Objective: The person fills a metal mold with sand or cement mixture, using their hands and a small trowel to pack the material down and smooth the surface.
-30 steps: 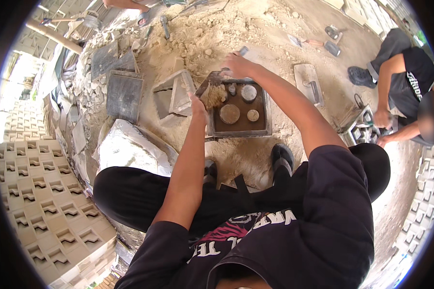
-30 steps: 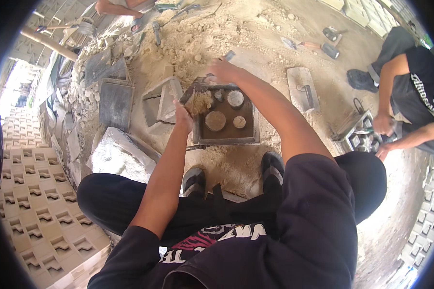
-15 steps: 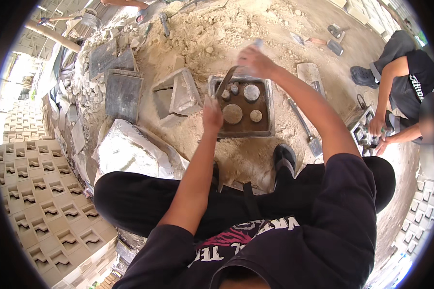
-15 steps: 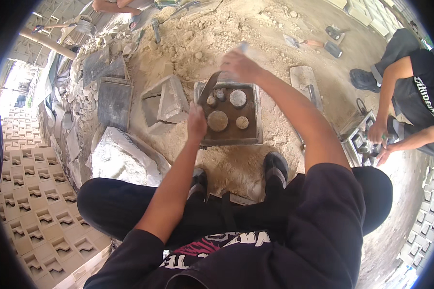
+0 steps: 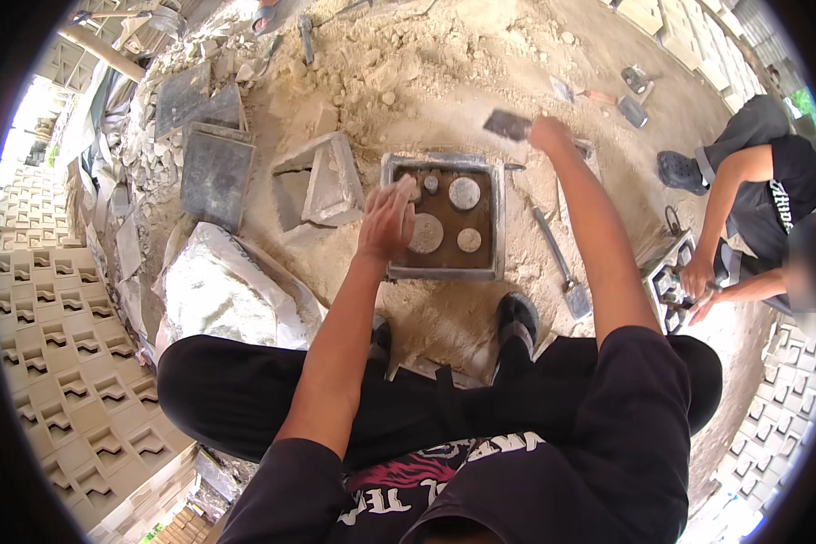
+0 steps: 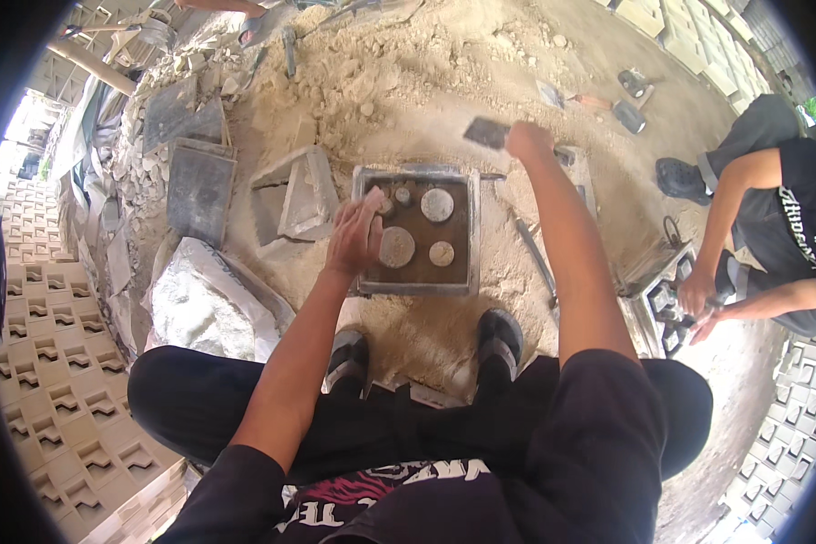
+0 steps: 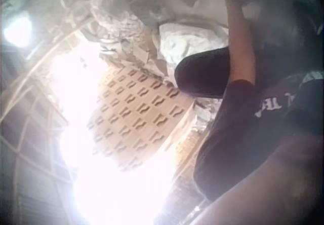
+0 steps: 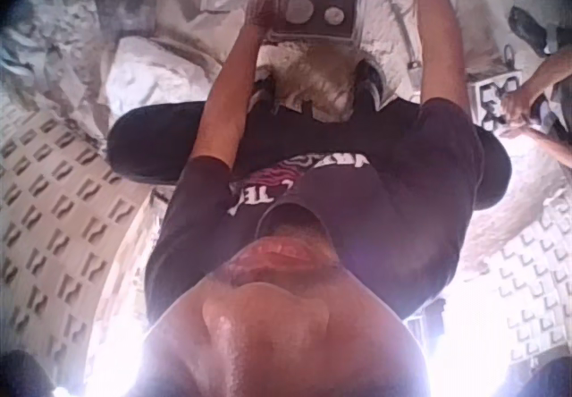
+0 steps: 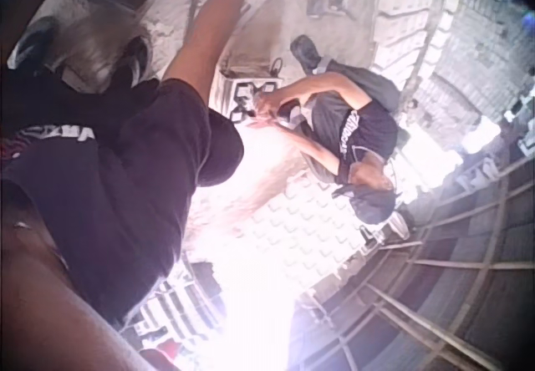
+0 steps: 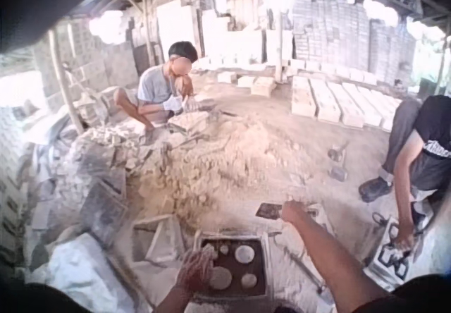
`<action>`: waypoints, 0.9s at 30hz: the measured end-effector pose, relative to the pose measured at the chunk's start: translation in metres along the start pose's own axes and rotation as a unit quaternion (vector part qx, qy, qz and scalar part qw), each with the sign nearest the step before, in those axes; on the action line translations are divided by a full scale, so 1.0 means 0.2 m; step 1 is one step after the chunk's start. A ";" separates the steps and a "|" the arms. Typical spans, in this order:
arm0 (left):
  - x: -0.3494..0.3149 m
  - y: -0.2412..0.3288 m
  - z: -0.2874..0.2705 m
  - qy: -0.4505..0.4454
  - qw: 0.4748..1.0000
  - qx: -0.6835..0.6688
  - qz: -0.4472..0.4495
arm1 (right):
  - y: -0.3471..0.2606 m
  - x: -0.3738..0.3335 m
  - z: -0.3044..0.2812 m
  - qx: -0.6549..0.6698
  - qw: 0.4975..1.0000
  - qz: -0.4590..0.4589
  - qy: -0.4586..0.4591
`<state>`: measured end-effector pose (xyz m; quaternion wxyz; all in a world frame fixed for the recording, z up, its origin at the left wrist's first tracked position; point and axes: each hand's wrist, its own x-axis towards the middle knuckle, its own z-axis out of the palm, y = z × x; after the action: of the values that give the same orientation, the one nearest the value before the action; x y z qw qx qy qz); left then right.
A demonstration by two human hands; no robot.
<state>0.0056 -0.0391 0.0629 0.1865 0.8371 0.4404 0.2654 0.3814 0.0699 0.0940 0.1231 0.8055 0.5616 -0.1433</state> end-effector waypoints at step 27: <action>0.59 -0.15 0.18 -0.021 0.995 0.005 -0.102 | -0.72 0.46 0.33 0.190 0.974 -0.099 0.076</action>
<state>0.0648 0.0732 0.0515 0.2177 0.7940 0.5209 0.2255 0.2708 0.1741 -0.0071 -0.0904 0.7630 0.6088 -0.1976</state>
